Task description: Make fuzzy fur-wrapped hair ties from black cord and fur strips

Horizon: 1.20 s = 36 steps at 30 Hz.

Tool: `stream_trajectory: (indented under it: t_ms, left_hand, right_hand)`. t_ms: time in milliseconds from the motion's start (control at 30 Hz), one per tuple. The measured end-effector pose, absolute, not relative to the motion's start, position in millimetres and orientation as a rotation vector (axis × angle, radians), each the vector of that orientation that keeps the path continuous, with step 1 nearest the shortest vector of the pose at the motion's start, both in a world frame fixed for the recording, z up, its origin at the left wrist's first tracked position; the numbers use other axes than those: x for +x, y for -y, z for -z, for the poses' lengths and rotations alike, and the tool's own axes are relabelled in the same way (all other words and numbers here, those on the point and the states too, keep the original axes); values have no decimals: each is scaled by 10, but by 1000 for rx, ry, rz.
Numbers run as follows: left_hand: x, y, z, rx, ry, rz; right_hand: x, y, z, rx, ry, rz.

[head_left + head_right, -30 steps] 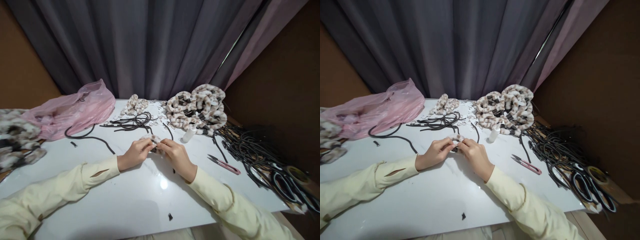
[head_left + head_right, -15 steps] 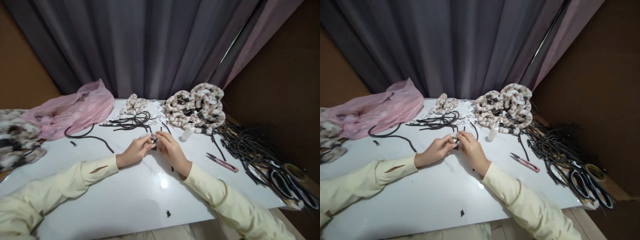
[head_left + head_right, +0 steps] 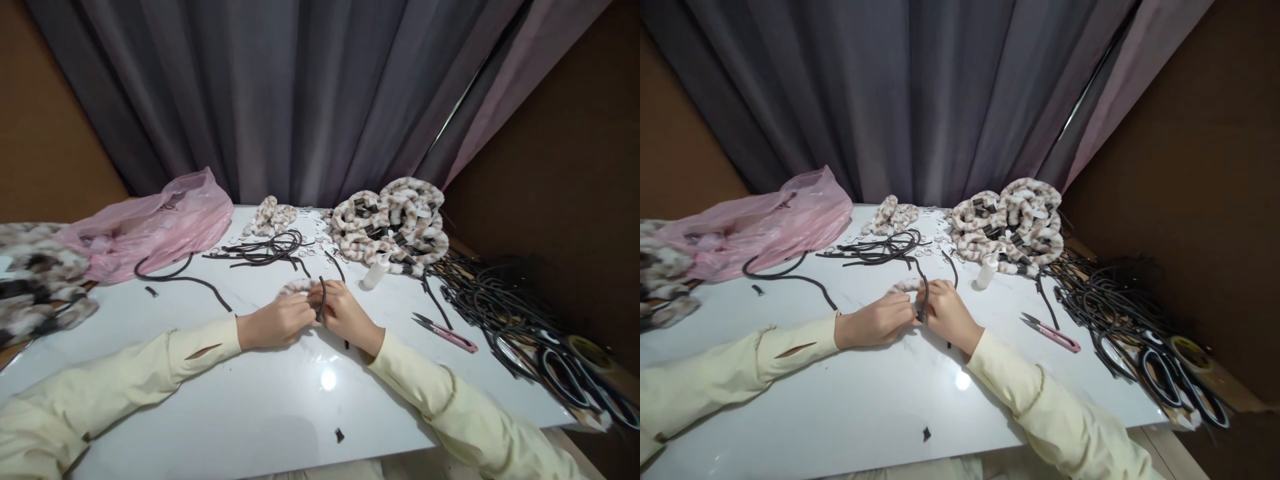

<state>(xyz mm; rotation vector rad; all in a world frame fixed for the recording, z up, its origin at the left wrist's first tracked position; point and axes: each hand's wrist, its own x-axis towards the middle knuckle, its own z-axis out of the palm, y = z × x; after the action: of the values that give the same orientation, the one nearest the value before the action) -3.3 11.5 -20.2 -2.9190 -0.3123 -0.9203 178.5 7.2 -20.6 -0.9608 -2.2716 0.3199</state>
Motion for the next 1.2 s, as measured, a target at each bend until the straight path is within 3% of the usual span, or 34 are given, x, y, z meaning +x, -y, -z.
stream_trajectory:
  t_ms: [767,933,1200]
  left_hand:
    - [-20,-140,217,-2827,393,819]
    - [-29,-155,214,-2747,340,820]
    - [-59,-222,217,-2596,361,946]
  right_hand:
    - [1768,-5,125,-1231,2310,-247]
    - [1753,15,75,-1130,2065,-465]
    - [2017,69,-233,-957,2073,-306]
